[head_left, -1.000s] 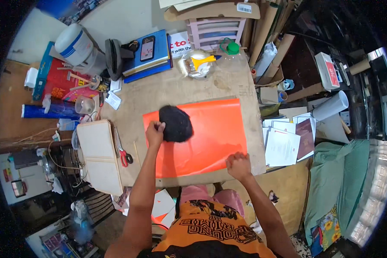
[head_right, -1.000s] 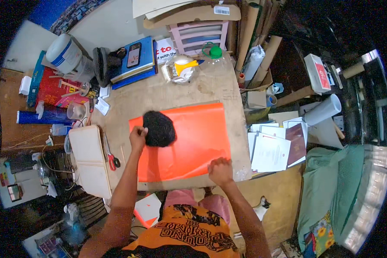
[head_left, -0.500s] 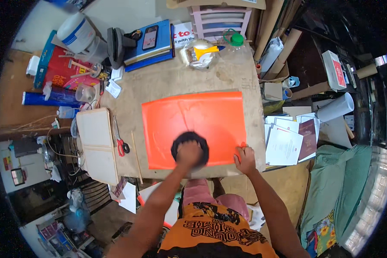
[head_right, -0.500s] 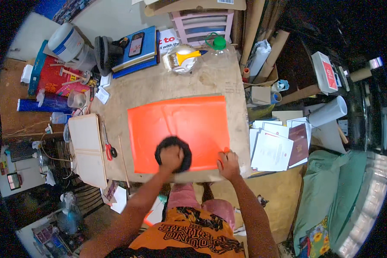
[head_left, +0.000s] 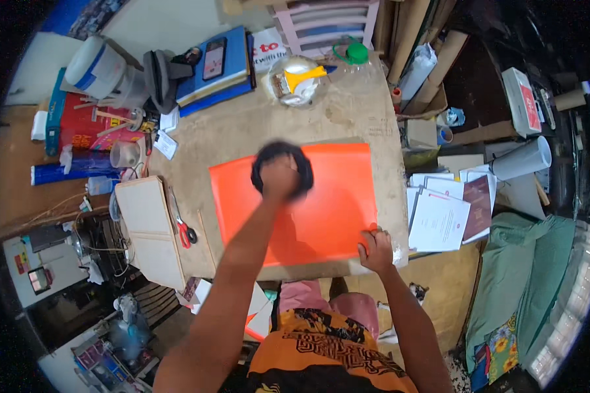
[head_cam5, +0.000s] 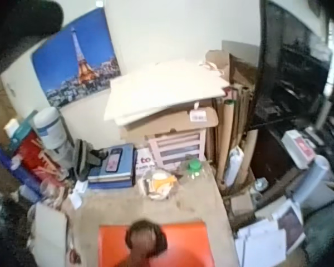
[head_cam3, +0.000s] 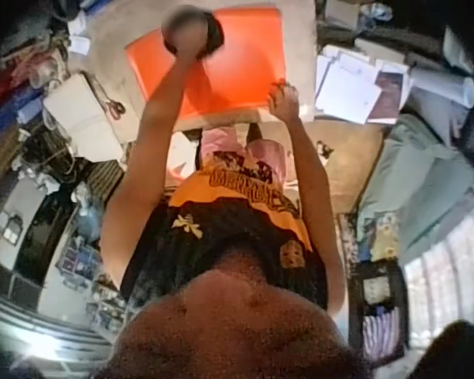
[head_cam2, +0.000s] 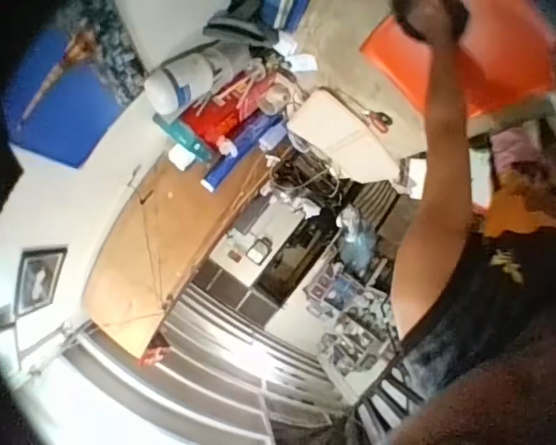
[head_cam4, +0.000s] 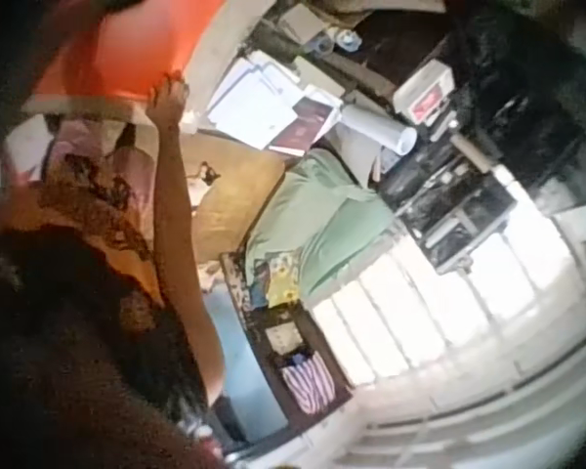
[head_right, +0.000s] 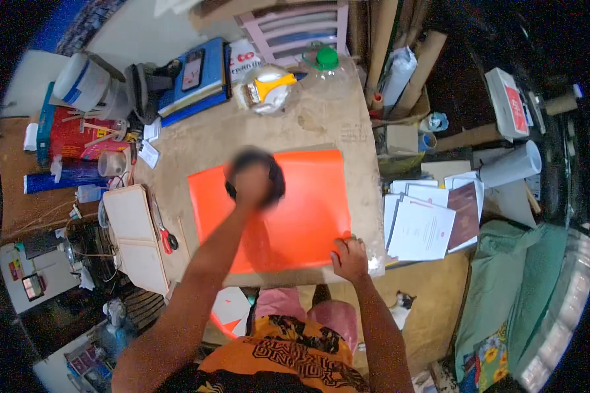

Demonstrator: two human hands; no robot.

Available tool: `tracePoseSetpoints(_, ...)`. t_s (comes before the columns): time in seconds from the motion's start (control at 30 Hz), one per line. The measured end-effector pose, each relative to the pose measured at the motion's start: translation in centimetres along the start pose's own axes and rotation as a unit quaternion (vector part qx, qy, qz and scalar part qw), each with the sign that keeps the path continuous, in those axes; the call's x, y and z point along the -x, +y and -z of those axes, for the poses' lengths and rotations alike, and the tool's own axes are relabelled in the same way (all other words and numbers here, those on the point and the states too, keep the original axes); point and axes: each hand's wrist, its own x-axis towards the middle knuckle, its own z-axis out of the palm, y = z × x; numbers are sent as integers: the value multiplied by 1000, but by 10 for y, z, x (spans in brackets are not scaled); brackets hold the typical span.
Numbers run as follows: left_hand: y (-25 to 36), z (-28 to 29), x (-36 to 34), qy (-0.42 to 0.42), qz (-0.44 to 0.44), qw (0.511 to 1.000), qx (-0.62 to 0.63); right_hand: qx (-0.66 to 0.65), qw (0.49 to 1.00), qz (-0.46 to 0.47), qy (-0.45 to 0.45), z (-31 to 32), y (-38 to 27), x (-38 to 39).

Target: The person applies adhesive to a paper sheet using a brush, positions the sheet onto a cardboard cover piece, and presses it down firmly to secure the bond.

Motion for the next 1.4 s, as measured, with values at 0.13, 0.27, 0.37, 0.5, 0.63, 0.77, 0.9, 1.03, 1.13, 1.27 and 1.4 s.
tracePoseSetpoints(0.13,27,24,153,79,-156,983,60,19,1000,-10,17,6,2,-4)
tracePoseSetpoints(0.27,-1,37,160,-107,-130,984,52,44,999,-9,15,6,2,-3)
tracePoseSetpoints(0.37,-24,26,105,-76,-74,994,13,39,999,-18,8,0,3,-2)
tracePoseSetpoints(0.5,-27,25,39,-27,-24,998,52,60,998,-4,12,-4,5,3)
tracePoseSetpoints(0.63,-49,29,98,21,32,998,55,62,998,-18,20,0,4,1)
tracePoseSetpoints(0.77,-95,41,102,17,99,995,-5,72,997,-9,30,-5,10,2)
tracePoseSetpoints(0.9,-81,28,47,43,109,993,-6,48,998,3,26,-5,0,-7)
tracePoseSetpoints(1.03,-28,14,68,-53,21,998,17,49,999,-9,20,-2,1,-3)
tracePoseSetpoints(1.13,-47,29,129,-44,-32,998,38,62,998,-2,31,-3,4,1)
tracePoseSetpoints(1.27,-76,23,56,-37,35,999,-19,60,998,1,31,-2,6,3)
tracePoseSetpoints(1.4,-74,20,-1,39,121,992,22,72,997,-2,-5,-8,6,6)
